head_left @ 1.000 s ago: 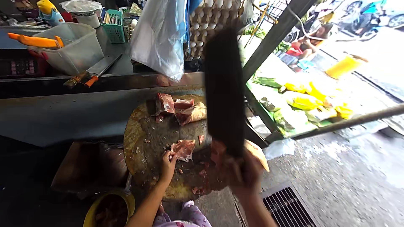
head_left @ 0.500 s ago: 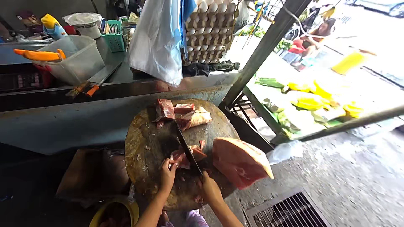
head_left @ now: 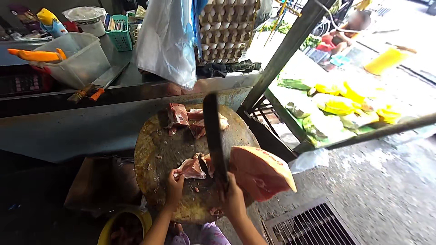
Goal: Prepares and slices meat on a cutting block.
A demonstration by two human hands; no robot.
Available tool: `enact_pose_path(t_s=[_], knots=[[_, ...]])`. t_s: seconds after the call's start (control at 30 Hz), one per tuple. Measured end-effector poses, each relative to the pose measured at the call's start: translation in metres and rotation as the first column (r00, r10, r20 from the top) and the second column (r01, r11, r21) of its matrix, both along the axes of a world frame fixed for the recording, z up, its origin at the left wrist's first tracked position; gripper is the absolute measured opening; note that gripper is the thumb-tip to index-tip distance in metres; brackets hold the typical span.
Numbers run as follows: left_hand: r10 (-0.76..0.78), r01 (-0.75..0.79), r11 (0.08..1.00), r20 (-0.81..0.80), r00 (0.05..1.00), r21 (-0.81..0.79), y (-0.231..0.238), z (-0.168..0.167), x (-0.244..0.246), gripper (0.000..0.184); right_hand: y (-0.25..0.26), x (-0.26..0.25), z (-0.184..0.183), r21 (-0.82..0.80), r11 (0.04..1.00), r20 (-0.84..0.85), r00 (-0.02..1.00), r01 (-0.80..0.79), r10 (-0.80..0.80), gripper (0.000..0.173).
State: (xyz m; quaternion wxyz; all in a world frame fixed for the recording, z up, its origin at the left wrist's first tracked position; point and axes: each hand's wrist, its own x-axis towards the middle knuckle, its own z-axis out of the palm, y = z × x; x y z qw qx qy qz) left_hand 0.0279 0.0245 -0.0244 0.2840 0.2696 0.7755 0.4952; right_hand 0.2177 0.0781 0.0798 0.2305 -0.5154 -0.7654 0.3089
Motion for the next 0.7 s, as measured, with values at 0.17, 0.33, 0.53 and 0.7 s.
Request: enact_pose_path(t_s=[0.17, 0.33, 0.53, 0.7], knots=[[-0.042, 0.035, 0.998, -0.152, 0.987, -0.052, -0.009, -0.013, -0.008, 0.017, 0.003, 0.015, -0.053, -0.54, 0.838, 0.385, 0.909, 0.078, 0.163, 0.042], [-0.071, 0.049, 0.99, -0.169, 0.983, -0.131, -0.013, -0.003, -0.01, 0.029, -0.002, 0.014, -0.025, -0.395, 0.917, 0.199, 0.97, -0.05, 0.139, 0.042], [-0.17, 0.157, 0.985, -0.2, 0.965, -0.077, 0.0, 0.029, -0.003, 0.026, -0.02, -0.012, -0.017, -0.21, 0.968, 0.103, 0.982, -0.136, 0.16, 0.038], [-0.059, 0.072, 0.996, -0.251, 0.966, 0.043, 0.001, 0.015, -0.003, 0.016, -0.035, -0.022, -0.045, -0.41, 0.907, 0.274, 0.936, -0.095, 0.221, 0.04]])
